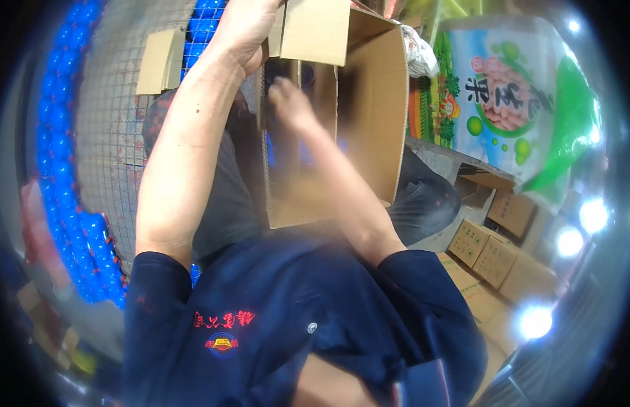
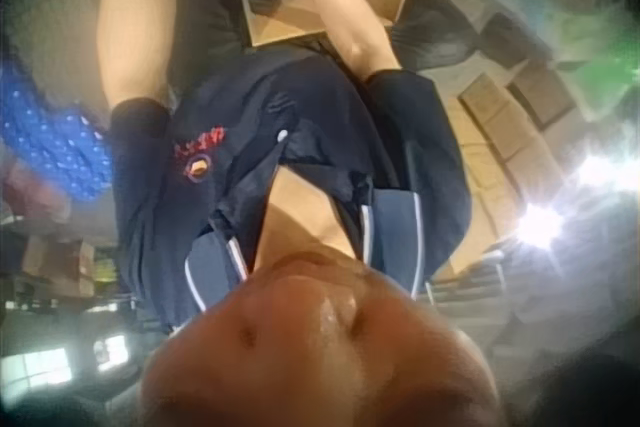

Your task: The person picks up blue objects and places them into a cardboard box with dividers, occasionally using a brush on one, and then folds and prepares a new cardboard box.

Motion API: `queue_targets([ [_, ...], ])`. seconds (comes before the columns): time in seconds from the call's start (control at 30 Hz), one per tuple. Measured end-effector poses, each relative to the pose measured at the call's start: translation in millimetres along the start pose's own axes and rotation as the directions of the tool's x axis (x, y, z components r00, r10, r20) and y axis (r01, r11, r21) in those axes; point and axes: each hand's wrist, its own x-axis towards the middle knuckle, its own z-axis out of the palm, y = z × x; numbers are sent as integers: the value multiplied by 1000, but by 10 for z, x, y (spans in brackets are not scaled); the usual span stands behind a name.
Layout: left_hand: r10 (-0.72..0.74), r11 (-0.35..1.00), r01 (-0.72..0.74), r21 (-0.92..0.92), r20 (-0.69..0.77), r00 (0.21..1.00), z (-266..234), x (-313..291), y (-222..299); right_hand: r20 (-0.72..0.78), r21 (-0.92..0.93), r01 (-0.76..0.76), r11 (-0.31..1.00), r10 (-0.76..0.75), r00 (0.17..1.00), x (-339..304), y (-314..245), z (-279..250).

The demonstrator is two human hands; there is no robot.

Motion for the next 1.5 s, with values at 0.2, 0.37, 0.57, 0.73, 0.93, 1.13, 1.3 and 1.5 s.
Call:
queue_targets([
  [0.2, 339, 778, -394, 489, 201, 919, 196, -147, -109, -291, 716, 273, 643, -80, 953, -342, -1114, -1711],
  [0.37, 288, 908, -238, 344, -103, 952, 130, -11, -27, -208, -183, -280, 942, 241, 948, -148, -72, -696],
  [0.57, 58, 990, -48, 135, -77, 995, -24, 73, -116, 172, -386, -377, 842, 467, 867, -230, 1280, 294],
  [0.73, 144, 938, -138, 318, 6, 990, -5, 75, -204, -248, 485, 22, 874, 113, 962, 63, 75, -1096],
  [0.93, -10, 826, -72, 558, 144, 990, 202, -94, -259, -40, 850, 40, 525, -11, 999, -229, -857, -1814],
  [1.13, 260, 876, -244, 415, 18, 965, 158, -76, -39, -274, 631, 45, 775, 168, 947, -148, -381, -1573],
  [1.3, 204, 957, -195, 216, -19, 979, 78, 21, -113, 211, -592, -349, 726, 558, 803, -439, 1795, -405],
  [1.5, 293, 894, -270, 357, -10, 956, -98, 91, -219, 201, -694, -279, 664, 551, 810, -555, 1699, -462],
])
